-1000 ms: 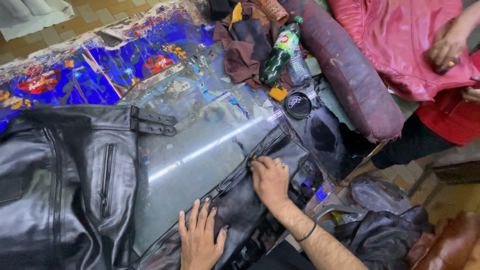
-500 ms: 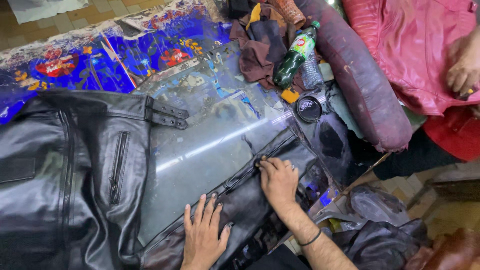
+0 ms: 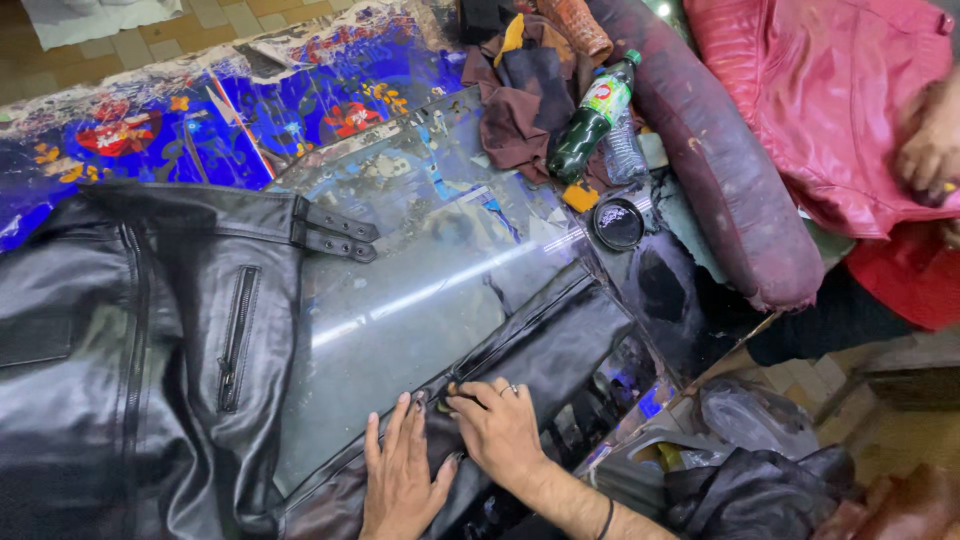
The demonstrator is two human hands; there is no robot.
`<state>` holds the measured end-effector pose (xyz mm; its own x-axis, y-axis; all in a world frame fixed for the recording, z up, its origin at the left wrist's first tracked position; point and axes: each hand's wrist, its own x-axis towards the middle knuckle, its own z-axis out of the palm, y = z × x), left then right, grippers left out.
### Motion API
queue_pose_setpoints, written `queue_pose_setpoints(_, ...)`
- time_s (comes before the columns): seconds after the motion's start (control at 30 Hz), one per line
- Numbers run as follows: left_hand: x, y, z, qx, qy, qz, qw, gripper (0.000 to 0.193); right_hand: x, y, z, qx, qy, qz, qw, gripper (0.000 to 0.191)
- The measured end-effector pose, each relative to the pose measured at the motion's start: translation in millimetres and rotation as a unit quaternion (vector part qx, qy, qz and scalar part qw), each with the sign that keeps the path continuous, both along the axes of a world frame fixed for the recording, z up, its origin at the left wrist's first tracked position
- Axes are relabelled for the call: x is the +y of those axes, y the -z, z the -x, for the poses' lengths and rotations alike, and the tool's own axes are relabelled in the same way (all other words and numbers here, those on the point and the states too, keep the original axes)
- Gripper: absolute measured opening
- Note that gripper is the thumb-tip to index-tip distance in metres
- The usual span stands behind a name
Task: The person spreads a black leather jacket and brown leather pants on a work table and rubs dark polish or dye into the leather using a small sponge applicator, dipping it into a tin of polish and working it over the sleeves and pant legs section by section.
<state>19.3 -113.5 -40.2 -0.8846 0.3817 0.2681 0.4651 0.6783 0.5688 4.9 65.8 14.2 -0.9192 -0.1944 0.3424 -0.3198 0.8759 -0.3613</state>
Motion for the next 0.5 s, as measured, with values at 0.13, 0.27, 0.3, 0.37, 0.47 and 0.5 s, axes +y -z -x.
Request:
queue_pose_setpoints(0.13, -1, 8, 0, 0.014, -0.01, 0.003, 1.0, 0.092, 52, 14, 21, 0.062, 0.052, -0.081, 0.993, 0.022)
queue_pose_setpoints(0.27, -7, 21, 1, 0.024, -0.015, 0.012, 1.0, 0.091, 134, -1, 72, 0.101, 0.167, -0.153, 0.969, 0.019)
queue_pose_setpoints(0.3, -9, 26, 2, 0.032, -0.018, 0.011, 0.999, 0.09, 145, -7, 79, 0.102, 0.195, -0.153, 0.963, 0.017)
queue_pose_setpoints(0.37, -14, 35, 4, 0.059, -0.011, -0.006, 0.998, 0.091, 153, -17, 81, 0.124, 0.235, -0.149, 0.952, 0.02)
queue_pose_setpoints(0.47, -23, 49, 12, 0.087, -0.006, -0.013, 0.996, 0.094, 137, -20, 65, 0.147, 0.205, -0.079, 0.964, 0.021)
queue_pose_setpoints(0.5, -27, 53, 13, 0.09, -0.006, -0.01, 0.996, 0.095, 131, -18, 60, 0.149, 0.178, -0.044, 0.972, 0.021)
